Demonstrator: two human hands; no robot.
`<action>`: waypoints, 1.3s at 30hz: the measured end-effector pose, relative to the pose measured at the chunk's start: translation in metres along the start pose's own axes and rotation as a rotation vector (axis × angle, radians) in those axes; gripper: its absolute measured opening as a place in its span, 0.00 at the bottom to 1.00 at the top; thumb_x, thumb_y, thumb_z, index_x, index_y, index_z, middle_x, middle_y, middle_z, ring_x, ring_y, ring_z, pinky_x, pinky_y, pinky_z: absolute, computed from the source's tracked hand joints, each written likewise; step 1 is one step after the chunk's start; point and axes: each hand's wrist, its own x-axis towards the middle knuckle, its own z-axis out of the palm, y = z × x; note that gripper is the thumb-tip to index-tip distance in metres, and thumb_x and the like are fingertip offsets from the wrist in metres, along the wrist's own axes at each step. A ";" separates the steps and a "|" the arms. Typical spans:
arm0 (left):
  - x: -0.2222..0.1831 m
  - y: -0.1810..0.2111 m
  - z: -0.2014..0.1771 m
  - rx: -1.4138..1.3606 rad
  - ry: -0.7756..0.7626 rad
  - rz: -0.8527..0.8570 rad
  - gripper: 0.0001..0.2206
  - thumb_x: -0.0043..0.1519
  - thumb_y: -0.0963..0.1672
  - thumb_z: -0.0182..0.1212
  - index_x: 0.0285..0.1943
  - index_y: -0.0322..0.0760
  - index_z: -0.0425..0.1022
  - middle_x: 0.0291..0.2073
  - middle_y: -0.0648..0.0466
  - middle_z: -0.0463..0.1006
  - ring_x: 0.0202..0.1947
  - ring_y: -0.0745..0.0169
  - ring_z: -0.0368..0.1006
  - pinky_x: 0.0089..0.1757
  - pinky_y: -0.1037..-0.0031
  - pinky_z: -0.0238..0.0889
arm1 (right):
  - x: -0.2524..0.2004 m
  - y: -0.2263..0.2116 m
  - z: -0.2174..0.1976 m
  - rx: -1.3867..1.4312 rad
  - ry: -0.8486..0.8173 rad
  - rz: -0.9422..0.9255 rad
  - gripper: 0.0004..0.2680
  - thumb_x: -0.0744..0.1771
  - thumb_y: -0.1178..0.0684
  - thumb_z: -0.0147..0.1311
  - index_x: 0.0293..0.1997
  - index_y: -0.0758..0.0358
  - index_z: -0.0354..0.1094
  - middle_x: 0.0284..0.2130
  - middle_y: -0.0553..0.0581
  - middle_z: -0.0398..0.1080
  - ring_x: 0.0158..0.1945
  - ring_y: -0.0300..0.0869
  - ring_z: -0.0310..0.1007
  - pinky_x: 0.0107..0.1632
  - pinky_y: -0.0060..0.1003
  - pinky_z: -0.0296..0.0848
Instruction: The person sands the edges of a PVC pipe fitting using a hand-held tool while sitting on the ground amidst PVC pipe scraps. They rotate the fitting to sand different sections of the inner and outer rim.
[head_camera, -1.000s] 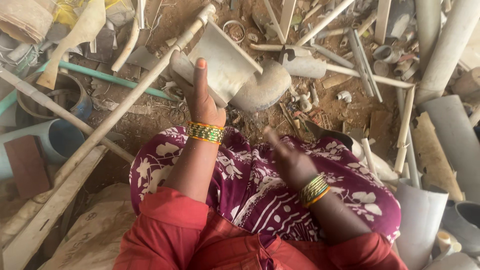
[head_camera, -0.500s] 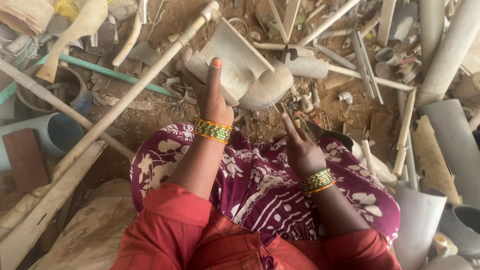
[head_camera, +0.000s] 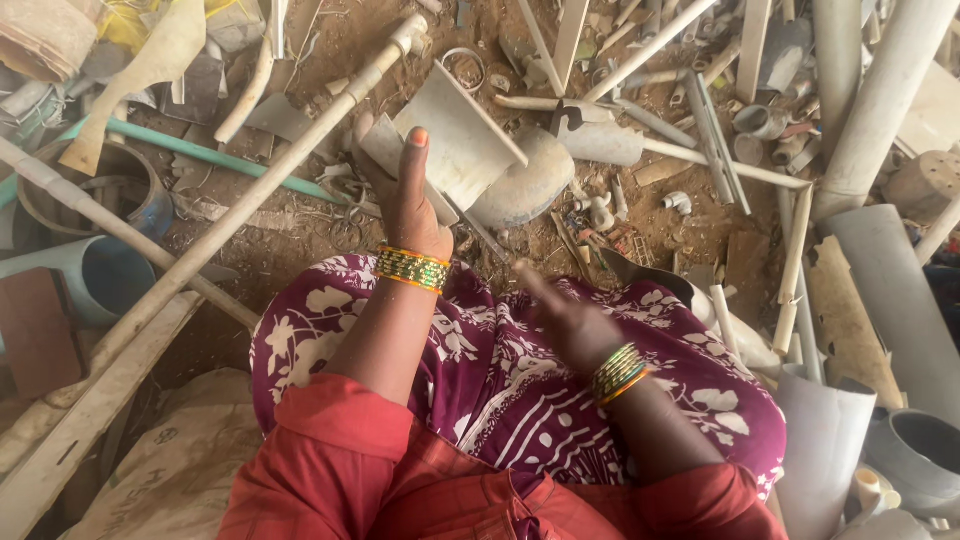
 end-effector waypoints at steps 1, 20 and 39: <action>-0.001 0.000 -0.001 -0.004 -0.005 -0.016 0.49 0.53 0.53 0.72 0.78 0.45 0.40 0.69 0.43 0.53 0.71 0.47 0.52 0.65 0.51 0.56 | 0.002 -0.002 0.000 -0.198 0.089 0.056 0.25 0.69 0.60 0.45 0.76 0.49 0.42 0.46 0.65 0.76 0.13 0.26 0.58 0.12 0.22 0.63; -0.005 -0.003 -0.001 0.039 -0.148 -0.060 0.49 0.51 0.55 0.72 0.76 0.43 0.41 0.61 0.41 0.56 0.65 0.45 0.60 0.58 0.47 0.69 | 0.020 -0.038 -0.026 0.702 -0.176 0.708 0.14 0.76 0.46 0.37 0.68 0.57 0.61 0.50 0.66 0.74 0.17 0.31 0.56 0.13 0.27 0.55; -0.023 -0.012 0.001 -0.057 -0.341 -0.139 0.47 0.56 0.56 0.69 0.79 0.47 0.41 0.65 0.40 0.57 0.67 0.43 0.59 0.62 0.47 0.65 | 0.014 -0.034 0.011 0.390 0.089 -0.031 0.14 0.71 0.55 0.44 0.61 0.74 0.60 0.16 0.47 0.67 0.14 0.31 0.63 0.13 0.26 0.64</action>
